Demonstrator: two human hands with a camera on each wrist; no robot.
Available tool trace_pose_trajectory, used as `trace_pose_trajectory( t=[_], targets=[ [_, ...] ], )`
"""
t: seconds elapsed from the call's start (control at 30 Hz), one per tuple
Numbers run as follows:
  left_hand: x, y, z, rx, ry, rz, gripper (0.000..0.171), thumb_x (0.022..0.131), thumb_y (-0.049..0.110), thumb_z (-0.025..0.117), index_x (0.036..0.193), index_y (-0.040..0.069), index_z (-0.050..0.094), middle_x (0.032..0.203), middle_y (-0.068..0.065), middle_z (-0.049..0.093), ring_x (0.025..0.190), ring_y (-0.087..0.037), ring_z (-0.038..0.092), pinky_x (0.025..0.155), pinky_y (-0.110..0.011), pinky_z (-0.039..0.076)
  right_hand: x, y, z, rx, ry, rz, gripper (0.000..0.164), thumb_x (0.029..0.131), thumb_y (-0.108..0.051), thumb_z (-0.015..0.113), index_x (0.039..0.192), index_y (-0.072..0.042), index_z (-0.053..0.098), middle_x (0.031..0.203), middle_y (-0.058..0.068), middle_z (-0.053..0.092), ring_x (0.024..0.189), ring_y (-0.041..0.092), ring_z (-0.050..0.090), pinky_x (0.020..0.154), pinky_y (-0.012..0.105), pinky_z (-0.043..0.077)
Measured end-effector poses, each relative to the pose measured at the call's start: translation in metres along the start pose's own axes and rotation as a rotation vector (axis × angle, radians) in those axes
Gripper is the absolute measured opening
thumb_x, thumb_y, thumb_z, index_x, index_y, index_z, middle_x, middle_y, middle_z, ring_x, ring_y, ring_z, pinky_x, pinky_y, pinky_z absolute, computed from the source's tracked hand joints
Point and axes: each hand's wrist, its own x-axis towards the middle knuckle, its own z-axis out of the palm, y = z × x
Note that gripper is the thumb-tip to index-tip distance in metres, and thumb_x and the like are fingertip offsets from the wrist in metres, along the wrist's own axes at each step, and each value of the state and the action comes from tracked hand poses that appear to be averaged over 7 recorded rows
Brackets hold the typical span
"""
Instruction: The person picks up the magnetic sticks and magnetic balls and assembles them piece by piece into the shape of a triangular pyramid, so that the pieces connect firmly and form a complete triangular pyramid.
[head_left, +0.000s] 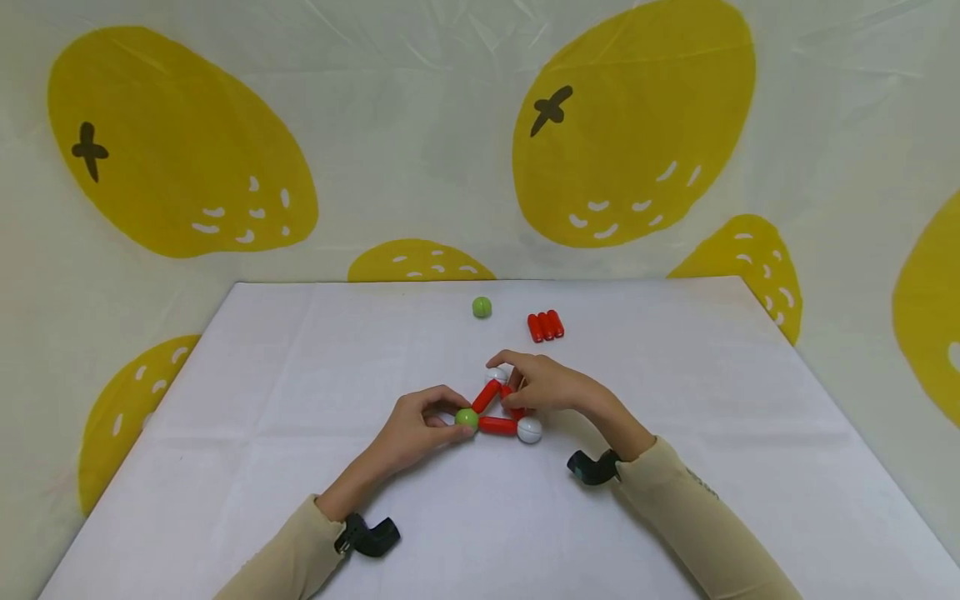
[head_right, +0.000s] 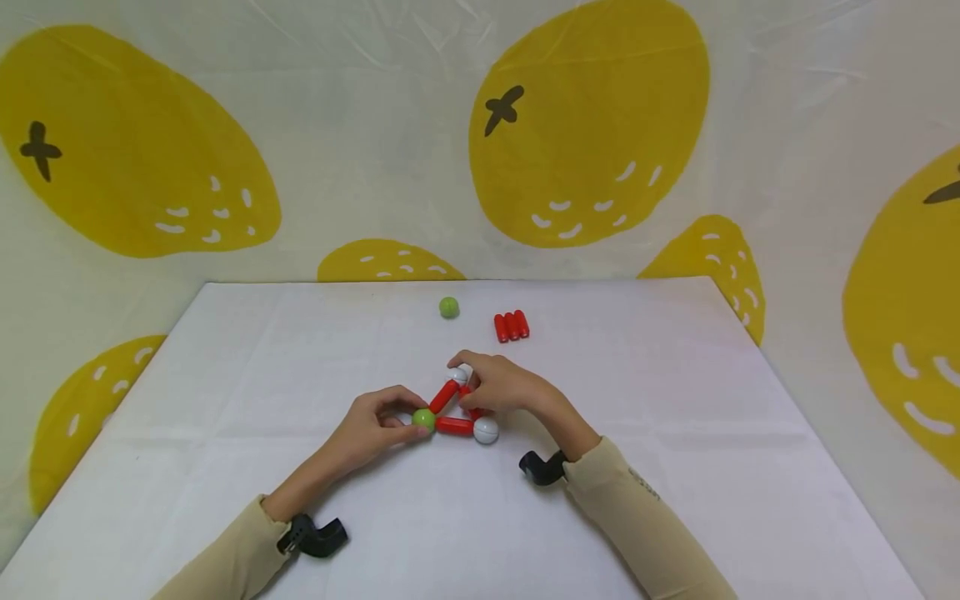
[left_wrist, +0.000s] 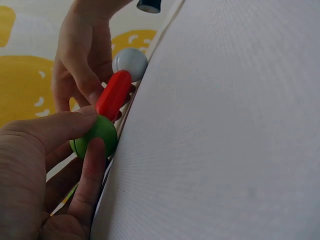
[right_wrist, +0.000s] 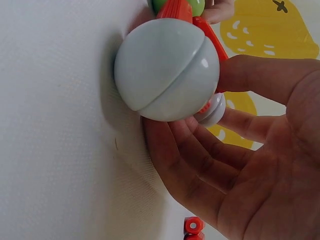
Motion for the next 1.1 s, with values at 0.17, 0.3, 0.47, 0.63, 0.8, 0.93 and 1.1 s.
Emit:
trace_pose_trajectory(
  t=[0.17,0.3,0.47,0.63,0.8,0.93,1.1],
  targets=[
    [-0.0008,0.0007,-0.0001,0.007,0.0,-0.001,0.029,0.085,0.028,0.086,0.112,0.024,0.075,0.109,0.002,0.075,0.091,-0.012,0.066,0.072,-0.02,0.055,0.0021,0.0014,0.0005,-0.004,0.002,-0.01,0.053,0.095,-0.014,0.07,0.145,-0.013,0.052,0.099,0.006,0.069,0.087,0.017,0.064,0.076,0.029,0.056],
    [-0.0011,0.0018,-0.0002,0.006,0.001,-0.001,0.029,0.085,0.027,0.086,0.111,0.025,0.075,0.108,0.004,0.075,0.091,-0.012,0.067,0.072,-0.021,0.056,0.0024,0.0014,0.0006,-0.005,0.007,-0.009,0.053,0.095,-0.014,0.07,0.144,-0.013,0.052,0.099,0.006,0.069,0.086,0.018,0.064,0.075,0.029,0.055],
    [-0.0002,0.0012,0.0,-0.001,0.001,-0.01,0.028,0.085,0.026,0.086,0.11,0.029,0.074,0.108,0.007,0.074,0.095,-0.012,0.068,0.075,-0.022,0.058,0.0027,0.0006,0.0012,-0.014,0.012,-0.011,0.052,0.095,-0.014,0.07,0.144,-0.012,0.053,0.099,0.006,0.069,0.087,0.017,0.064,0.076,0.029,0.056],
    [0.0005,-0.0009,0.0005,0.0,0.001,-0.008,0.027,0.086,0.026,0.085,0.11,0.029,0.074,0.107,0.007,0.074,0.094,-0.012,0.068,0.074,-0.023,0.058,0.0038,0.001,0.0023,-0.018,0.016,-0.013,0.052,0.095,-0.016,0.07,0.144,-0.013,0.053,0.099,0.006,0.069,0.087,0.017,0.063,0.077,0.029,0.056],
    [0.0001,-0.0034,0.001,-0.004,0.003,0.0,0.028,0.086,0.026,0.085,0.111,0.028,0.074,0.108,0.007,0.074,0.092,-0.012,0.068,0.073,-0.023,0.057,0.0047,0.0028,0.0044,-0.02,0.017,-0.033,0.051,0.095,-0.016,0.069,0.144,-0.011,0.053,0.099,0.007,0.069,0.087,0.017,0.063,0.077,0.029,0.056],
    [0.0006,-0.0052,0.0009,0.001,0.003,0.003,0.027,0.086,0.026,0.085,0.11,0.03,0.074,0.108,0.008,0.074,0.093,-0.013,0.068,0.074,-0.023,0.057,0.0056,0.0029,0.0061,-0.023,0.024,-0.026,0.052,0.095,-0.017,0.07,0.144,-0.012,0.053,0.1,0.006,0.069,0.088,0.017,0.064,0.078,0.029,0.056],
    [0.0016,-0.0063,0.0011,0.0,0.001,0.008,0.027,0.086,0.027,0.085,0.111,0.029,0.074,0.107,0.007,0.074,0.092,-0.014,0.068,0.073,-0.023,0.057,0.0069,0.0047,0.0069,-0.024,0.035,-0.029,0.052,0.095,-0.018,0.07,0.143,-0.013,0.053,0.1,0.007,0.069,0.088,0.018,0.064,0.078,0.03,0.056]
  ],
)
